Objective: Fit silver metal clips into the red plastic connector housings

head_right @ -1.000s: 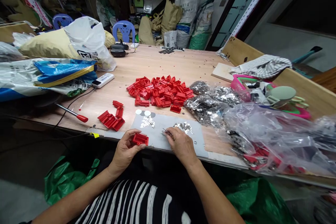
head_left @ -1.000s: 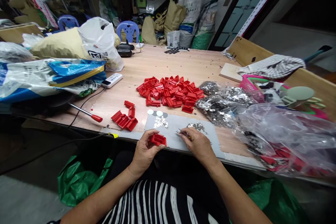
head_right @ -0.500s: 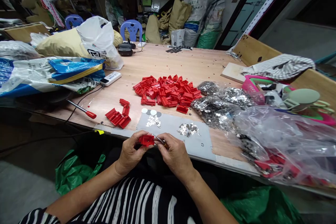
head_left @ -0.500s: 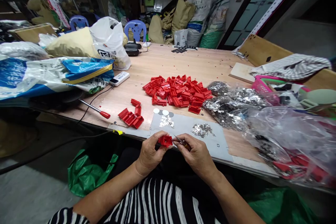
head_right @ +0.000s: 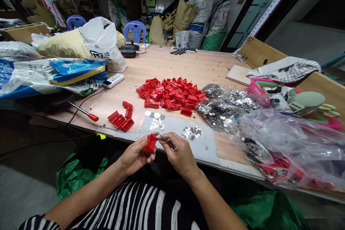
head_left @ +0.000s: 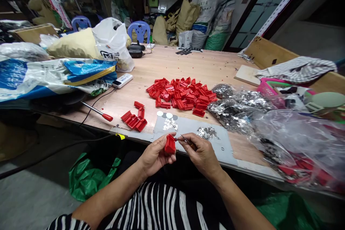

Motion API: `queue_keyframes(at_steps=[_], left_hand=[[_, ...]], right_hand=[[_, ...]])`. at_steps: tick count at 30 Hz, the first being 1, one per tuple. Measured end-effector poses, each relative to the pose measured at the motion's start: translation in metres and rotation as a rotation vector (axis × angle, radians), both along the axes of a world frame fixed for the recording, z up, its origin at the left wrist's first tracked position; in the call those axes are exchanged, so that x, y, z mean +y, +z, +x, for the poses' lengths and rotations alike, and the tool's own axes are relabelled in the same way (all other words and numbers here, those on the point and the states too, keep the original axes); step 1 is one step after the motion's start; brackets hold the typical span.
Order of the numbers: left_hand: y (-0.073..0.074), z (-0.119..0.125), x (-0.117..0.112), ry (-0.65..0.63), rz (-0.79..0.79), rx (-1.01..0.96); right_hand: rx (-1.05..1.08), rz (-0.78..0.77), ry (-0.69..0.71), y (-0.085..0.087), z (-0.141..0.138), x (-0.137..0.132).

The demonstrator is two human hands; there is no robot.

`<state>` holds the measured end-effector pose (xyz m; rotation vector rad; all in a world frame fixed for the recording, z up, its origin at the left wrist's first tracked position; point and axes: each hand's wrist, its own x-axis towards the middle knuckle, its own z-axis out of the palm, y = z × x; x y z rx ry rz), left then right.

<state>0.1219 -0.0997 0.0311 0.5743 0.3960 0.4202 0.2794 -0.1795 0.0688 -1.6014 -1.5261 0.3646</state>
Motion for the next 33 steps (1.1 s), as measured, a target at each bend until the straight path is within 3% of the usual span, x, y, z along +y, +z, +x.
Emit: queue_keyframes(at_steps=[8,22,33], left_hand=[[-0.005,-0.001,-0.003,-0.049,-0.197,0.011],[-0.003,0.000,-0.004,-0.119,-0.142,0.101],[0.005,0.000,-0.003,-0.089,-0.145,0.079]], right_hand=[[-0.052,0.003,0.153,-0.006,0.004,0.001],[-0.106,-0.120,0.219,0.003,0.007,-0.001],[0.009,-0.230,0.258,0.007,0.010,-0.001]])
